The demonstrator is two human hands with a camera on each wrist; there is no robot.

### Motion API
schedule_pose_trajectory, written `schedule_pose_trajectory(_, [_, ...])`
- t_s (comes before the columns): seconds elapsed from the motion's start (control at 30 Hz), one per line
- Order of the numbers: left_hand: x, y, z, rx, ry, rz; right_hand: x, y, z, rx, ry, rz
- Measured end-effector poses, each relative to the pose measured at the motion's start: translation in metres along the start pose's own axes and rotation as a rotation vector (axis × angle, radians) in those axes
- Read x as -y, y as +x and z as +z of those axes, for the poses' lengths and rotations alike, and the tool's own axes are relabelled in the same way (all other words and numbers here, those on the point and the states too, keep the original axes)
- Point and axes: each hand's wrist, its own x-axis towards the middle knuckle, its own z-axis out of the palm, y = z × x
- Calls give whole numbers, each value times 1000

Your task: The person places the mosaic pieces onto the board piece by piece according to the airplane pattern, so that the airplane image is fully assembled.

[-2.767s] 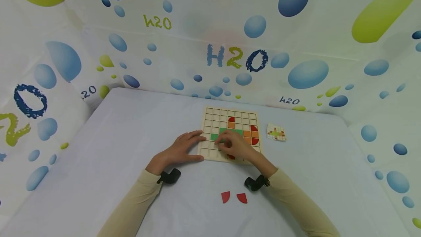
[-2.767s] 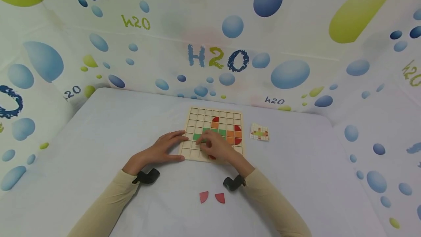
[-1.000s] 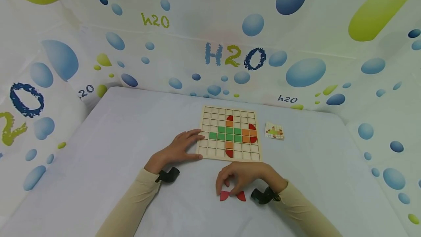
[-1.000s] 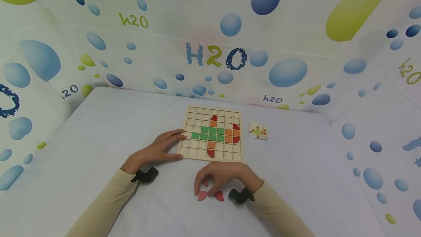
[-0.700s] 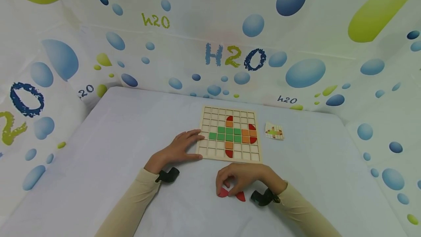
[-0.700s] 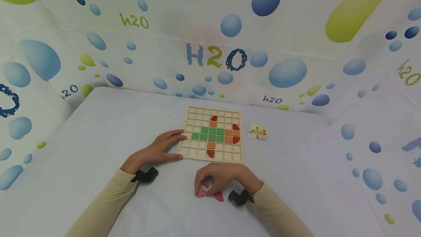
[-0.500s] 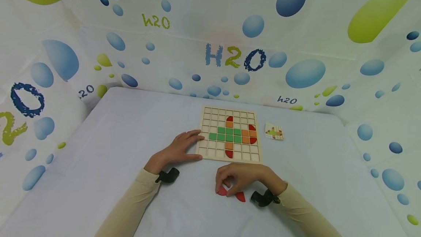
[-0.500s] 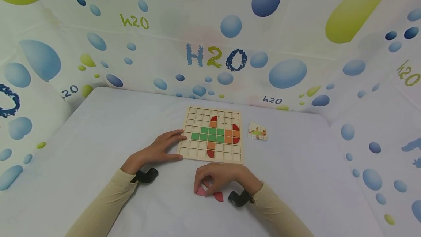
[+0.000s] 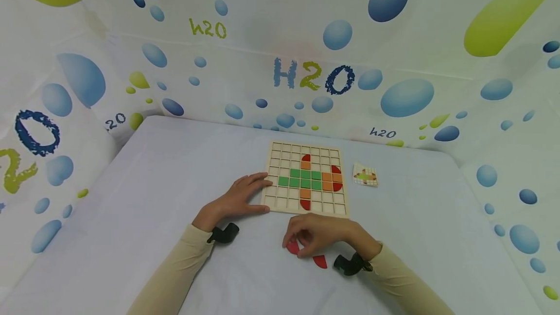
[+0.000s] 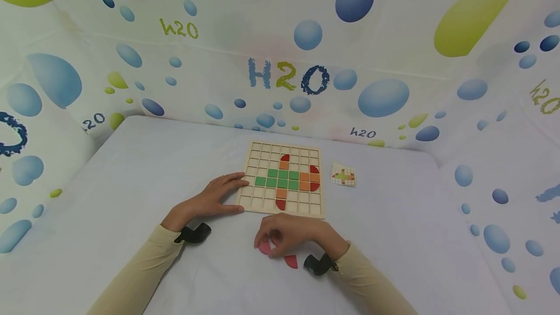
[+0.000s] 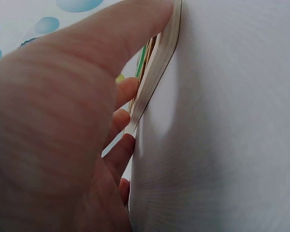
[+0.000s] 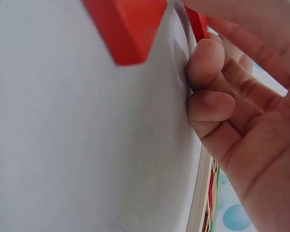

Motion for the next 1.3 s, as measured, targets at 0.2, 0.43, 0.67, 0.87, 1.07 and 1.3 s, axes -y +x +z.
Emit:
schedule_pose_trajectory(0.2, [-2,0,-1,3,1,0,-5,-1,-3,-67,33,-17])
schedule_pose_trajectory(0.43, [-1,-1,-1,10,-4,-2,-13,0,-8,-137,4,11])
schedule_pose_trajectory(0.67, [-2,-1,-1,6,-8,7,-16,6,-15,-189,-3,13])
schedule_pose_trajectory(0.87, [-2,-2,-1,6,-13,7,-18,10,-22,-242,-42,18])
schedule_pose_trajectory(1.07, [-2,-2,-2,7,-17,7,-18,12,-28,-272,-51,75])
schedule_pose_trajectory(1.3, [-2,-2,-2,7,-26,5,-22,14,-31,-322,-18,129])
